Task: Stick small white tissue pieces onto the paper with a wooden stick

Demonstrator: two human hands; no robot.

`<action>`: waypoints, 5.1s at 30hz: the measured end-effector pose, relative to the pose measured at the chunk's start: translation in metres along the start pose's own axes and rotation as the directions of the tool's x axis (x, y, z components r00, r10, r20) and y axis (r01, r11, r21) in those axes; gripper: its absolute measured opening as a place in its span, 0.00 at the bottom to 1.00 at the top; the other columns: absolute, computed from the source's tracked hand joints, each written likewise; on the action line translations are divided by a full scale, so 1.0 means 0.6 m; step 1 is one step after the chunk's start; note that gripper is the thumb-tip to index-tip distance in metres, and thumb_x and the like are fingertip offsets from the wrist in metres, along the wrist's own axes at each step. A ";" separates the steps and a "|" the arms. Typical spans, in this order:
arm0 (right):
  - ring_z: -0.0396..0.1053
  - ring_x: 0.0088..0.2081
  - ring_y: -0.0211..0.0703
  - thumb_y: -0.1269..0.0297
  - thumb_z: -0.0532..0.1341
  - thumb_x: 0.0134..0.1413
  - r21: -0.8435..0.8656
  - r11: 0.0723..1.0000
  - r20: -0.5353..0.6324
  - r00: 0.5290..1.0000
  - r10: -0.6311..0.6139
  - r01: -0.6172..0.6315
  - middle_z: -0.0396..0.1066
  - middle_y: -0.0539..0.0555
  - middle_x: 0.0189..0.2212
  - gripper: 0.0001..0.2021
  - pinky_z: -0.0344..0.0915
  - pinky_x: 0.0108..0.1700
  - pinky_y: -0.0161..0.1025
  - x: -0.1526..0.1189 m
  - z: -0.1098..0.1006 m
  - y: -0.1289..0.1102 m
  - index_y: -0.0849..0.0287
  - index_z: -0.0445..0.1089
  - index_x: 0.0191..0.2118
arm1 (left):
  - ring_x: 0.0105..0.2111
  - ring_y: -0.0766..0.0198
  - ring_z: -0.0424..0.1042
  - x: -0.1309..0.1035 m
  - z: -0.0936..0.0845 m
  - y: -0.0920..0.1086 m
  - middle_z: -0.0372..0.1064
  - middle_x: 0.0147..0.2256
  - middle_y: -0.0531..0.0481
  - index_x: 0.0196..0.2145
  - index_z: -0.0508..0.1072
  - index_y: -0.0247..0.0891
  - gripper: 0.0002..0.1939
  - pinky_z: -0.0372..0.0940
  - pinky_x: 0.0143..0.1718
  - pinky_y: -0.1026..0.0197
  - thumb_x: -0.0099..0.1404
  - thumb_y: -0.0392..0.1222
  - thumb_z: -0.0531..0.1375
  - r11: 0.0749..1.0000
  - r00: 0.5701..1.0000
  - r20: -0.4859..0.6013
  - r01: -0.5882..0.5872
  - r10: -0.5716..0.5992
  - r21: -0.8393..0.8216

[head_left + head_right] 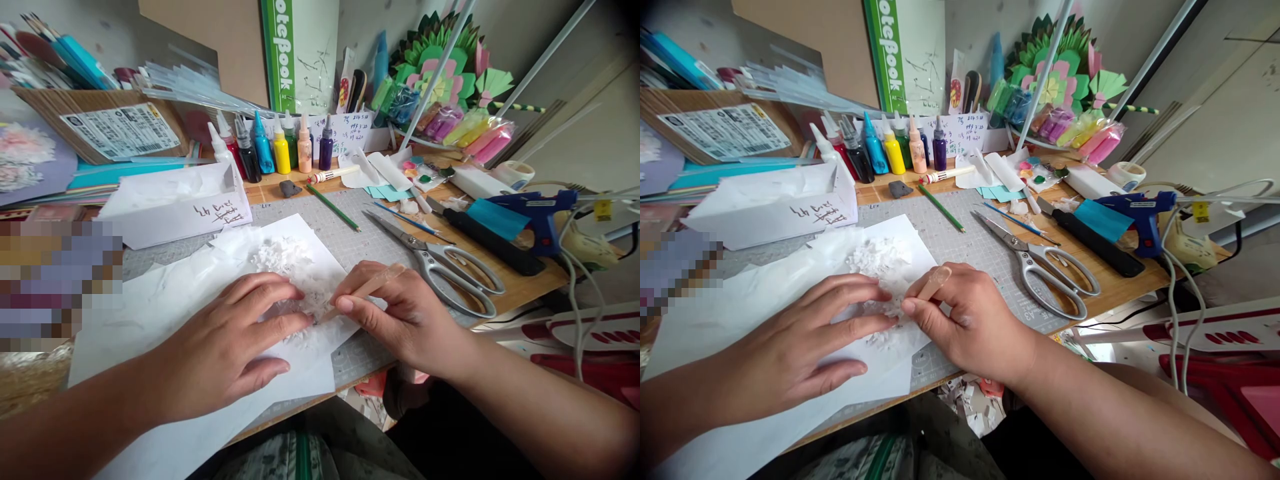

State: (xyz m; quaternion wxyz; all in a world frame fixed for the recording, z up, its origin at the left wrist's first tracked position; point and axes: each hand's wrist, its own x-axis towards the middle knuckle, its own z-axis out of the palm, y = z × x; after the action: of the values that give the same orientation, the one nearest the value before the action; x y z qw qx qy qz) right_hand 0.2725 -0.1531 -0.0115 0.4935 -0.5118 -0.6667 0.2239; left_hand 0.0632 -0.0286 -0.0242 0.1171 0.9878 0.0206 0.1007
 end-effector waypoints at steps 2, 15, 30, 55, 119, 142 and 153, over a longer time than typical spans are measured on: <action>0.71 0.31 0.40 0.70 0.58 0.60 -0.039 0.999 0.000 1.000 -0.028 0.028 0.75 0.55 0.27 0.09 0.65 0.38 0.39 0.001 0.001 0.004 0.61 0.70 0.28 | 0.56 0.49 0.55 0.000 0.000 0.000 0.57 0.54 0.45 0.51 0.68 0.45 0.20 0.58 0.55 0.45 0.60 0.37 0.59 1.000 1.000 0.001 0.006 -0.006 -0.003; 0.71 0.31 0.38 0.64 0.57 0.63 -0.067 0.997 -0.002 0.999 -0.036 0.035 0.75 0.54 0.28 0.11 0.66 0.38 0.38 0.005 -0.002 0.007 0.60 0.70 0.30 | 0.58 0.46 0.52 0.002 -0.001 0.007 0.55 0.56 0.47 0.51 0.69 0.51 0.20 0.57 0.55 0.43 0.62 0.37 0.58 0.999 0.999 0.019 -0.040 0.040 0.019; 0.70 0.30 0.39 0.73 0.58 0.59 -0.060 0.997 0.060 0.997 -0.053 0.057 0.74 0.53 0.27 0.08 0.64 0.38 0.40 -0.004 -0.009 0.002 0.58 0.67 0.29 | 0.57 0.46 0.54 0.006 -0.007 0.009 0.57 0.56 0.45 0.49 0.70 0.46 0.19 0.57 0.55 0.42 0.59 0.39 0.63 1.000 1.000 -0.002 -0.016 0.016 0.024; 0.71 0.32 0.38 0.74 0.59 0.58 -0.052 0.998 0.088 0.996 -0.026 0.031 0.75 0.56 0.28 0.08 0.64 0.39 0.38 -0.010 -0.013 -0.008 0.61 0.70 0.28 | 0.58 0.43 0.51 0.008 -0.005 0.005 0.54 0.58 0.45 0.53 0.67 0.51 0.25 0.56 0.56 0.39 0.58 0.45 0.63 0.997 0.997 0.048 -0.064 0.062 0.042; 0.74 0.33 0.44 0.51 0.63 0.52 -0.019 0.940 -0.194 0.923 0.332 -0.341 0.76 0.52 0.31 0.13 0.69 0.32 0.31 -0.033 -0.033 -0.005 0.52 0.78 0.26 | 0.37 0.60 0.70 -0.064 -0.071 -0.138 0.73 0.36 0.49 0.29 0.73 0.37 0.10 0.62 0.40 0.61 0.61 0.44 0.55 0.812 0.772 -0.260 0.574 -0.580 -0.107; 0.72 0.33 0.39 0.67 0.59 0.61 0.072 0.996 -0.070 0.996 -0.051 0.056 0.75 0.54 0.30 0.08 0.67 0.37 0.37 -0.027 -0.018 -0.026 0.59 0.72 0.31 | 0.23 0.69 0.62 0.064 -0.017 0.053 0.64 0.22 0.57 0.24 0.66 0.38 0.11 0.51 0.25 0.66 0.64 0.41 0.53 0.859 0.866 0.226 0.486 -0.447 -0.164; 0.68 0.32 0.44 0.69 0.57 0.61 -0.306 0.935 0.129 0.981 -0.147 0.180 0.72 0.56 0.28 0.08 0.59 0.39 0.44 -0.024 -0.002 -0.020 0.64 0.72 0.33 | 0.26 0.68 0.65 0.061 -0.011 0.053 0.69 0.25 0.57 0.27 0.69 0.40 0.09 0.54 0.27 0.66 0.63 0.38 0.52 0.863 0.872 0.220 0.476 -0.438 -0.169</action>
State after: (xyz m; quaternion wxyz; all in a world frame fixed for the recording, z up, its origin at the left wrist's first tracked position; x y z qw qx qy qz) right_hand 0.2681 -0.1710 -0.0078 0.3867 -0.5145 -0.7590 0.0984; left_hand 0.0980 -0.0558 -0.0034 0.2462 0.9406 0.2332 -0.0149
